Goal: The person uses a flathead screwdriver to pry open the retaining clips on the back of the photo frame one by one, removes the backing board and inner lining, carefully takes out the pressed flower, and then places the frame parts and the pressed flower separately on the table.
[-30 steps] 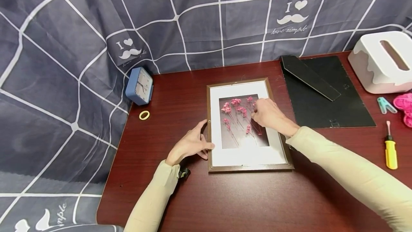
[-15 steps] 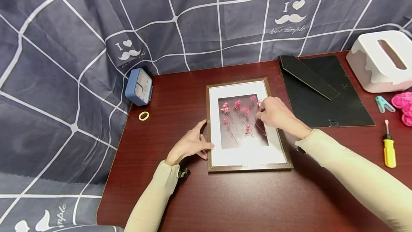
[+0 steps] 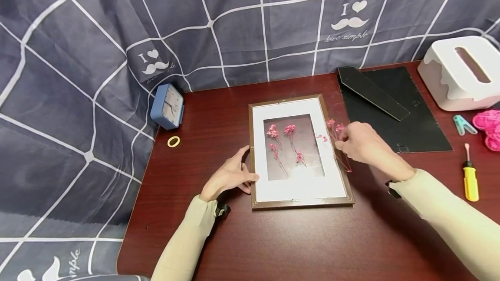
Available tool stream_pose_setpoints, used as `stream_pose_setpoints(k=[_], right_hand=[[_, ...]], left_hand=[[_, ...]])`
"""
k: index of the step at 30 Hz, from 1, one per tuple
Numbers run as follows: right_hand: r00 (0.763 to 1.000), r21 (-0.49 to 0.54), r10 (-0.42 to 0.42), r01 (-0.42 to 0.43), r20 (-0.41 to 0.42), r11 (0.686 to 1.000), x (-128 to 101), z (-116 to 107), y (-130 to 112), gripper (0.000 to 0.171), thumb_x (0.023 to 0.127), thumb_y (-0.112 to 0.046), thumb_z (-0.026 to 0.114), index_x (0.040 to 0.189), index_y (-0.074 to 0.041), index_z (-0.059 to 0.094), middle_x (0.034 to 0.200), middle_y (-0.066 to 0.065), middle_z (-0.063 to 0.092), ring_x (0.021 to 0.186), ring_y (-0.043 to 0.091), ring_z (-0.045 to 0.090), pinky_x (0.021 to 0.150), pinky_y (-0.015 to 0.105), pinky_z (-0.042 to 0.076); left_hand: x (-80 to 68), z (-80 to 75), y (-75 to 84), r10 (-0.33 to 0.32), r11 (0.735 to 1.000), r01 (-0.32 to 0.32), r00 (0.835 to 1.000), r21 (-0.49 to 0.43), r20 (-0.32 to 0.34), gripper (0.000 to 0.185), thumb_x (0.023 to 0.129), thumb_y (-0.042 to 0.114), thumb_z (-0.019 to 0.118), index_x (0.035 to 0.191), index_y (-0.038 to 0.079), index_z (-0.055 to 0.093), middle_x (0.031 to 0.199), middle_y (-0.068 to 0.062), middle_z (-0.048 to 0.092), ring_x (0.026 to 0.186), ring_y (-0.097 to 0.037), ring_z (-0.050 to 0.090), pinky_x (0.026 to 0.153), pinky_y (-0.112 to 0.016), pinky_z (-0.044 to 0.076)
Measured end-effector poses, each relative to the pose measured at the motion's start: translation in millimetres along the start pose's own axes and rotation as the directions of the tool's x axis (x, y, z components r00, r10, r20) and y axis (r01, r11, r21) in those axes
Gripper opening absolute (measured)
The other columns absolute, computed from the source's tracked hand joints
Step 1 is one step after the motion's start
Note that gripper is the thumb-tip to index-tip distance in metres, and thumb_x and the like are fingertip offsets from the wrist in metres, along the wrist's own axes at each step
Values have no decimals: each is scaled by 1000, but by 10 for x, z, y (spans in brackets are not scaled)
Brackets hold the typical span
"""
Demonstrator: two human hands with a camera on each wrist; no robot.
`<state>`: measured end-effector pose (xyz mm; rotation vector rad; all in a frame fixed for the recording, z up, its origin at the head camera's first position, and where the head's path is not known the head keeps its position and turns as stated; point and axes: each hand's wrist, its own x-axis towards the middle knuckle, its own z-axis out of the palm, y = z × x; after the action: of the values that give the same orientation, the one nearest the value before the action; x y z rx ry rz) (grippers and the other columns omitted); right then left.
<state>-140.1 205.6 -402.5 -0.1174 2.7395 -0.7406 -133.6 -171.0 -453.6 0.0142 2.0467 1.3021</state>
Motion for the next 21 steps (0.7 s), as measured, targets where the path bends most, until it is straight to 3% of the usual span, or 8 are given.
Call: stream_pose_setpoints(k=[3,8,14,21], right_hand=[[1000,9,22,-22,-12,1000,-167,-62,149,26,101,-15,66,78,-7,73,64,0,60,64,19,53,56,30,37],[998,15,66,-65,-20,998,-462,-123,469,17,100,-12,67,91,1,74,67,2,64,64,18,56,52,29,41],[992,14,123,-123,-1,992,-737,-137,915,19,101,-15,70,92,1,74,66,1,64,64,18,57,49,27,42],[987,7,158,-158,-3,987,-894,-124,1333,20,101,-15,70,85,-4,73,64,-2,63,62,17,56,49,27,39]], left_hand=[[-9,-4,5,1,1000,-1,1000,7,3,109,93,7,82,176,24,13,86,-13,66,64,-21,75,68,-41,72],[-10,-16,-9,4,1000,-4,1000,21,-3,109,93,9,82,176,26,13,86,-12,67,65,-22,76,68,-41,72],[-35,-29,-39,3,1000,-2,1000,20,-25,109,92,11,84,176,28,15,88,-12,66,69,-23,77,69,-41,72],[-59,-37,-59,-6,1000,7,999,27,-40,108,93,13,84,176,28,16,86,-11,67,69,-24,78,71,-41,72]])
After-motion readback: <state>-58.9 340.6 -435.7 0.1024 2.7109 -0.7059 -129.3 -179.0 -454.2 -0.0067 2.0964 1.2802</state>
